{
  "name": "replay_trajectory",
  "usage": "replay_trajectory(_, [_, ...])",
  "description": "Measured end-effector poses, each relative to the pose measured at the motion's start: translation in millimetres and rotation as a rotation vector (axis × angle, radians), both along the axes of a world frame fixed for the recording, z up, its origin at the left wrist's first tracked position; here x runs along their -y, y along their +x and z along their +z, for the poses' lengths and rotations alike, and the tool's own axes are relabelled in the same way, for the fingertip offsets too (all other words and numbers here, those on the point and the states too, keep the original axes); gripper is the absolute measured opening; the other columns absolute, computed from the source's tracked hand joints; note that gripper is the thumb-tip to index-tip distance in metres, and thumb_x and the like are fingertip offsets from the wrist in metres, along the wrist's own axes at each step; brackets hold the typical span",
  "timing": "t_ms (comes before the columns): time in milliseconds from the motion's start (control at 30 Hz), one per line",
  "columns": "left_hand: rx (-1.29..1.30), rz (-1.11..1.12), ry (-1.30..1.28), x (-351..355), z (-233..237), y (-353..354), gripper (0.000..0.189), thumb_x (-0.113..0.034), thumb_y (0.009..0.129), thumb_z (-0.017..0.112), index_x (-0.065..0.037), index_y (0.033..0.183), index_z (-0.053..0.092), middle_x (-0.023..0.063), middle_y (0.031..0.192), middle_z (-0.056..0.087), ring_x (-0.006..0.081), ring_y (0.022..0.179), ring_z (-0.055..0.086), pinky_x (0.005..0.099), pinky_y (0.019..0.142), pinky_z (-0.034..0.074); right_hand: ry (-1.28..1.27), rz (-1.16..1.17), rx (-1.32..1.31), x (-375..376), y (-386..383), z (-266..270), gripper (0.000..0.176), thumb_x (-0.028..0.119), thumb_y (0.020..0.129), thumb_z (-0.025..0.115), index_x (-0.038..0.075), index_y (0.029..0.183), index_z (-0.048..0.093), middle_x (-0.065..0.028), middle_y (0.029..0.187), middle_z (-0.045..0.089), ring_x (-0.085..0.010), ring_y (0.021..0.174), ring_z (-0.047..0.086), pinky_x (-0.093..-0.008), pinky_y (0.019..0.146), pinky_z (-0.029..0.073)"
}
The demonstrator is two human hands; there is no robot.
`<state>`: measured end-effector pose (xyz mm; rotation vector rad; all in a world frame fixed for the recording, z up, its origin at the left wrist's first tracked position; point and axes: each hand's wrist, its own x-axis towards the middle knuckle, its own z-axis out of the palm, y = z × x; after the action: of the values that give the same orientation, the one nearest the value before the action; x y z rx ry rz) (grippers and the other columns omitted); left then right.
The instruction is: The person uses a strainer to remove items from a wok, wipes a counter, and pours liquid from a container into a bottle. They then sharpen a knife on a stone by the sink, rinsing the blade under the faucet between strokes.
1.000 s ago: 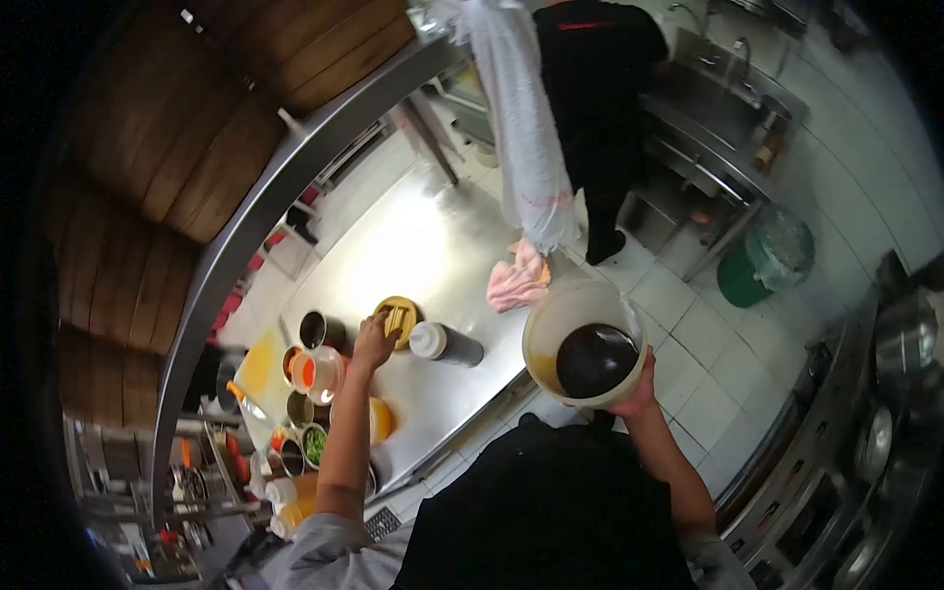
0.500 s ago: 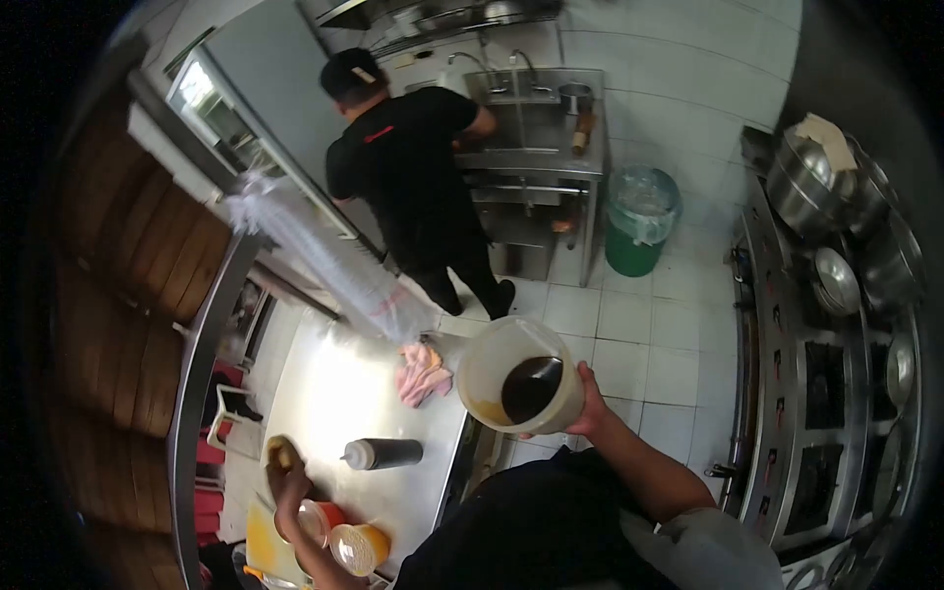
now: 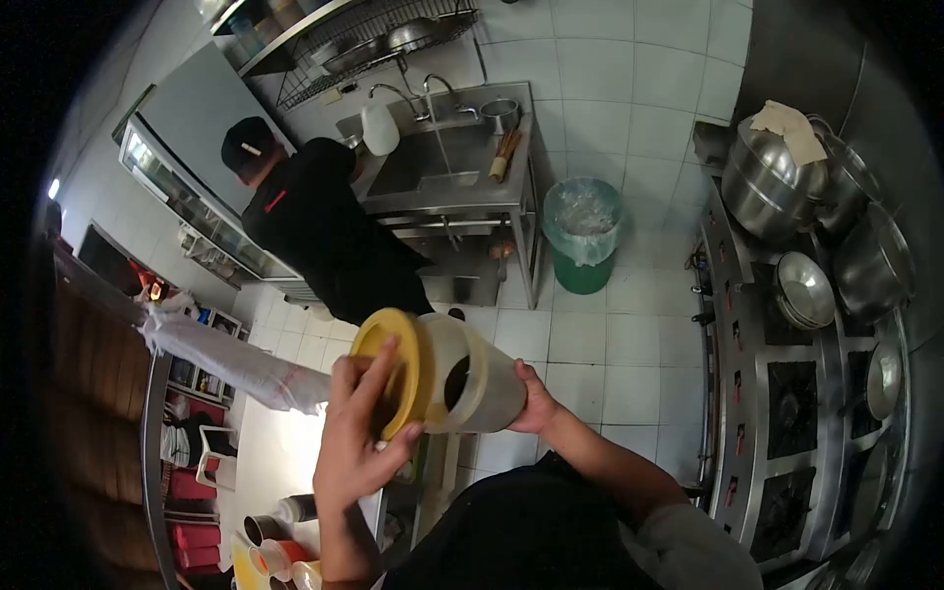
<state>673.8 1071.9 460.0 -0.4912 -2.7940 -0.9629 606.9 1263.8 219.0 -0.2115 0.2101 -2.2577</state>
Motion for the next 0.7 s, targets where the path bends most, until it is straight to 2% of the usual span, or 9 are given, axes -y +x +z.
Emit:
replay_trajectory(33, [-0.016, -0.004, -0.131, -15.2, 1.1, -16.4, 0.077, -0.024, 0.071, 0.068, -0.003, 0.142, 0.045, 0.0174, 0.103, 0.044, 0.0322, 0.096, 0.051, 0.037, 0.087, 0.045, 0.003, -0.005, -0.056, -6.5, -6.1, 9.3, 0.093, 0.065, 0.078, 0.064, 0.017, 0.149, 0.028, -0.0123, 0.147, 0.04, -0.0361, 0.132, 0.042, -0.0684, 0.102, 0.036])
replay_trajectory(133, [-0.034, -0.052, -0.147, -35.8, -14.1, -53.7, 0.078, -0.029, 0.074, 0.071, -0.003, 0.142, 0.045, 0.0175, 0.104, 0.045, 0.0323, 0.095, 0.05, 0.0368, 0.088, 0.045, 0.051, -0.085, -0.108, -20.0, -29.7, 14.8, 0.091, 0.063, 0.08, 0.064, 0.016, 0.149, 0.028, -0.0117, 0.146, 0.041, -0.0338, 0.133, 0.043, -0.0668, 0.1, 0.038])
replay_trajectory(233, [-0.002, -0.032, -0.211, -48.4, -14.6, -83.1, 0.082, -0.039, 0.075, 0.076, -0.003, 0.142, 0.045, 0.0176, 0.103, 0.045, 0.0321, 0.094, 0.05, 0.038, 0.088, 0.045, 0.083, -0.15, -0.099, -22.5, -53.8, 13.8, 0.087, 0.063, 0.083, 0.061, 0.016, 0.149, 0.029, -0.0114, 0.145, 0.043, -0.0321, 0.133, 0.044, -0.0625, 0.1, 0.041])
replay_trajectory(333, [-0.151, -0.05, -0.345, -55.1, -21.8, -109.7, 0.09, -0.052, 0.071, 0.075, -0.003, 0.141, 0.046, 0.0198, 0.102, 0.047, 0.0324, 0.092, 0.049, 0.0393, 0.085, 0.045, 0.05, -0.112, -0.116, -26.2, -79.1, 18.2, 0.084, 0.065, 0.085, 0.055, 0.015, 0.148, 0.031, -0.0115, 0.144, 0.044, -0.0313, 0.133, 0.044, -0.057, 0.105, 0.039])
replay_trajectory(400, [-0.22, -0.104, -0.336, -57.2, -27.1, -129.6, 0.094, -0.058, 0.065, 0.075, -0.004, 0.138, 0.05, 0.0187, 0.097, 0.047, 0.033, 0.089, 0.049, 0.0415, 0.084, 0.043, -0.002, -0.084, -0.033, -25.1, -94.7, 13.1, 0.083, 0.068, 0.086, 0.05, 0.015, 0.148, 0.032, -0.0119, 0.146, 0.043, -0.0322, 0.133, 0.044, -0.0544, 0.108, 0.037])
replay_trajectory(433, [-0.287, -0.148, -0.325, -56.9, -27.1, -142.9, 0.095, -0.059, 0.063, 0.075, -0.004, 0.137, 0.052, 0.0171, 0.094, 0.047, 0.0327, 0.086, 0.048, 0.042, 0.082, 0.042, 0.115, -0.117, 0.053, -24.6, -102.6, 10.5, 0.084, 0.07, 0.086, 0.046, 0.015, 0.148, 0.032, -0.0121, 0.147, 0.042, -0.0331, 0.133, 0.043, -0.0539, 0.11, 0.034])
replay_trajectory(500, [-0.298, -0.253, -0.303, -53.6, -23.6, -168.9, 0.099, -0.06, 0.06, 0.077, -0.005, 0.138, 0.051, 0.0159, 0.093, 0.046, 0.0325, 0.087, 0.048, 0.042, 0.084, 0.041, 0.093, -0.091, 0.084, -25.8, -122.6, 9.8, 0.084, 0.07, 0.087, 0.044, 0.015, 0.149, 0.03, -0.012, 0.148, 0.04, -0.0336, 0.135, 0.04, -0.0548, 0.109, 0.034])
replay_trajectory(600, [-0.268, -0.298, -0.281, -42.5, -19.0, -212.8, 0.098, -0.061, 0.06, 0.076, -0.007, 0.138, 0.051, 0.0162, 0.095, 0.046, 0.0323, 0.088, 0.048, 0.0418, 0.084, 0.041, -0.015, -0.053, 0.007, -30.5, -158.7, 15.1, 0.087, 0.072, 0.086, 0.044, 0.015, 0.15, 0.028, -0.0111, 0.15, 0.037, -0.0331, 0.137, 0.038, -0.0541, 0.111, 0.032])
replay_trajectory(700, [-0.273, -0.36, -0.245, -33.1, -5.9, -263.0, 0.099, -0.064, 0.06, 0.075, -0.005, 0.136, 0.054, 0.0183, 0.106, 0.049, 0.0337, 0.097, 0.049, 0.0438, 0.09, 0.041, -0.041, -0.063, -0.038, -32.0, -203.4, 43.1, 0.09, 0.074, 0.084, 0.045, 0.016, 0.151, 0.025, -0.0117, 0.152, 0.033, -0.0327, 0.137, 0.037, -0.0534, 0.112, 0.031])
